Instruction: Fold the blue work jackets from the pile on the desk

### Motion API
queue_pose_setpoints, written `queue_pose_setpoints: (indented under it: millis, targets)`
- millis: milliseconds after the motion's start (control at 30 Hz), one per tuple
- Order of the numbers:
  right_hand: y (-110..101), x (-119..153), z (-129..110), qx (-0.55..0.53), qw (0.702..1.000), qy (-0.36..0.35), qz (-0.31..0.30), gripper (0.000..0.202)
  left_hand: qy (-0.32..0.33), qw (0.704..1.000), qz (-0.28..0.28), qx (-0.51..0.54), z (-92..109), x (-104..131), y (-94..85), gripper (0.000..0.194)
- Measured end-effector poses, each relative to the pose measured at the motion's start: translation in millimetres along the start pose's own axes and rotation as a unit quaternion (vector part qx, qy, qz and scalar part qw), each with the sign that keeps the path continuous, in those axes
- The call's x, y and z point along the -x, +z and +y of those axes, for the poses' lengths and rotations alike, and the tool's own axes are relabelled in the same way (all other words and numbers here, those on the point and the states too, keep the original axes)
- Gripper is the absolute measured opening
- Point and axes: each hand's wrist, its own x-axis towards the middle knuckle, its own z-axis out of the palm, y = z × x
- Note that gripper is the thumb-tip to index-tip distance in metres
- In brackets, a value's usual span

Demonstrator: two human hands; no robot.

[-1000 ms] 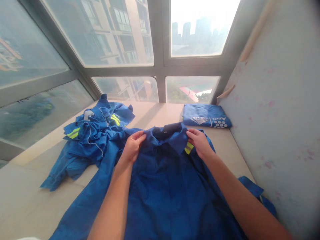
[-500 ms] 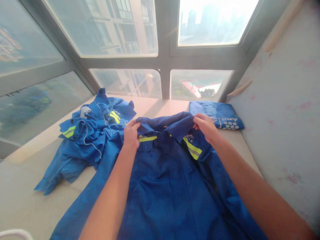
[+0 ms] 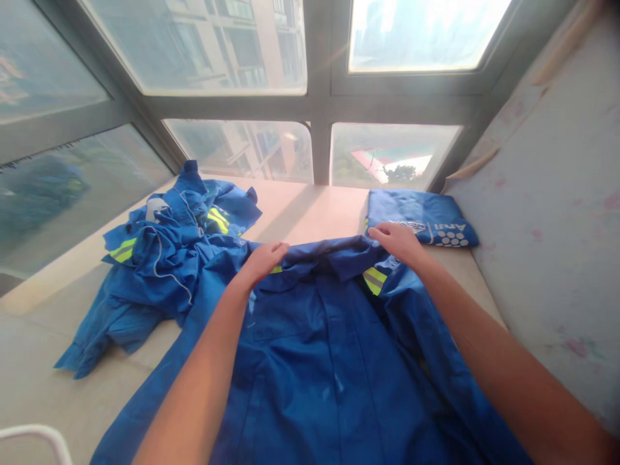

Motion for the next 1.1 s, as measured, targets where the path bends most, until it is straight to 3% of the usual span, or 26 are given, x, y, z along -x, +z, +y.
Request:
queue_pose_setpoints:
  millis: [100, 200, 333, 500, 600, 733, 867, 1000, 1100]
  targets:
    - [0, -10, -9, 0.068, 0.997, -0.042, -0.023, 0.030, 0.099, 0.985, -0.011, -0.144, 3, -8, 3.9, 0.031]
    - [-2, -10, -15, 0.078, 0.992, -0.076, -0.069, 0.030, 0.195, 0.936, -0.031, -0.291, 6, -5, 7.0, 0.029]
    - [-3, -3, -14, 0.096, 0.989, -0.088, -0.065, 0.027, 0.223, 0.894, -0.060, -0.383, 10, 3, 8.9, 0.028]
    - [-3, 4, -13, 0.166, 0.978, -0.109, -0.069, 0.012, 0.229, 0.867, -0.076, -0.437, 13, 8, 12.1, 0.027]
    - [-7, 6, -20, 0.191, 0.974, -0.111, -0.047, 0.015, 0.244, 0.864, -0.072, -0.434, 16, 10, 15.3, 0.025]
    - [-11, 8, -30, 0.208, 0.971, -0.119, -0.025, 0.022, 0.248, 0.883, -0.041, -0.396, 15, 8, 18.6, 0.006]
    - [-11, 10, -36, 0.250, 0.961, -0.119, -0.012, 0.026, 0.213, 0.906, -0.015, -0.366, 9, 2, 20.5, 0.017]
    - [-11, 11, -36, 0.290, 0.951, -0.095, -0.048, 0.020, 0.171, 0.914, 0.029, -0.366, 8, -4, 19.5, 0.014]
    - [-14, 2, -39, 0.229, 0.966, -0.086, -0.081, 0.020, 0.151, 0.922, 0.065, -0.351, 20, -18, 10.7, 0.012]
